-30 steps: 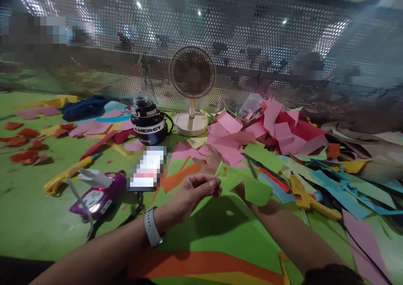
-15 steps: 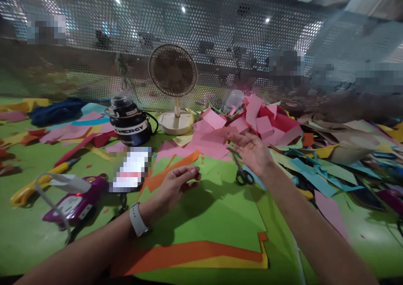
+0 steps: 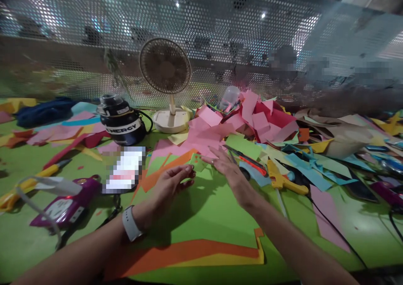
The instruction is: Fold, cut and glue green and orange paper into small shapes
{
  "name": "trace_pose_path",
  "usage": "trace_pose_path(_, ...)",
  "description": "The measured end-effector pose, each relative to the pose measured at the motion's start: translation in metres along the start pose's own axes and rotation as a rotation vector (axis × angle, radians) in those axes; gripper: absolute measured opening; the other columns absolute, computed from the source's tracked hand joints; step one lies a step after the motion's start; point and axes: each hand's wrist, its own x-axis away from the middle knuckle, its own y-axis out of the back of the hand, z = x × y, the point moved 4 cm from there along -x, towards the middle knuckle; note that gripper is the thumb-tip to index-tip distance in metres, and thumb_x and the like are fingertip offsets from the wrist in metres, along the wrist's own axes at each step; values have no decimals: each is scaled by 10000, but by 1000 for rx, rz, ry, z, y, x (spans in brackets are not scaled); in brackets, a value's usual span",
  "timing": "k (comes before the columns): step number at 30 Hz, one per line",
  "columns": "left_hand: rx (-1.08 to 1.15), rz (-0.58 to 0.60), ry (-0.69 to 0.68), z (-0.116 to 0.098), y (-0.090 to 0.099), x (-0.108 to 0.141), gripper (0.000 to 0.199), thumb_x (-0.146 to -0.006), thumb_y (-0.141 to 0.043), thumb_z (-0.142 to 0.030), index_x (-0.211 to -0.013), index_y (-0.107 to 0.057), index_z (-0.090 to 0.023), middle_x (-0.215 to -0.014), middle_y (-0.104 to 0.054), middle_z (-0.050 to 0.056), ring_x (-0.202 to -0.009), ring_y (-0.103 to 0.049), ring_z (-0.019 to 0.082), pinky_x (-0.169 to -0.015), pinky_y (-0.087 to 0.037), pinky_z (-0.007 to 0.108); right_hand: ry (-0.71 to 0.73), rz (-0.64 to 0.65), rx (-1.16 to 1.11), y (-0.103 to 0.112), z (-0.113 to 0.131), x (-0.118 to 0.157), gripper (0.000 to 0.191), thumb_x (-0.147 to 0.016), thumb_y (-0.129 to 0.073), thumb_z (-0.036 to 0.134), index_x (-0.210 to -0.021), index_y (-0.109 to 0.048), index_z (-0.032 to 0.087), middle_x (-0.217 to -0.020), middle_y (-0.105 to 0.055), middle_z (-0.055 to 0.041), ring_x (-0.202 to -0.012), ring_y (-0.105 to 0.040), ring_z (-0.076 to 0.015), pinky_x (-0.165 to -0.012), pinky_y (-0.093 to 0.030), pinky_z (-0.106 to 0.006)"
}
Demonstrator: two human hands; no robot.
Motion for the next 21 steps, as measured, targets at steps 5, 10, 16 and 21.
trace_pose_path(5,-16,9,2,-1,-1,1,248,-660,-838,-356,-745,-721,-153,-766,-663,39,-724,-600,146,-718,-491,277,-43,59,-37,-5,9,-3,470,-971,-322,570,-1295,-605,382,-1570,-325,47,-1492,-116,-276,-1178,-82,-597)
trace_pose_path(10,-7,10,-3,-1,-1,0,264,-648,-847,-362,-724,-717,-145,-754,-654,42,-715,-593,143,-690,-489,263,36,-6,107,-3,15,-1,501,-975,-318,558,-1345,-573,337,-1580,-311,0,-1494,-97,-274,-1187,-128,-551)
trace_pose_path(16,-72,54,-47,-2,-3,2,257,-696,-814,-374,-806,-742,-153,-803,-681,49,-753,-605,153,-716,-485,279,215,15,477,-12,15,1,477,-962,-403,529,-1393,-511,354,-1621,-190,6,-1494,-61,-302,-1181,-34,-591)
trace_pose_path(21,-181,83,-89,-5,-6,4,229,-723,-786,-378,-791,-748,-163,-771,-686,50,-699,-586,146,-699,-472,276,265,-54,463,-6,18,-3,377,-971,-443,459,-1269,-634,329,-1486,-466,-54,-1432,-304,-272,-1179,-136,-572)
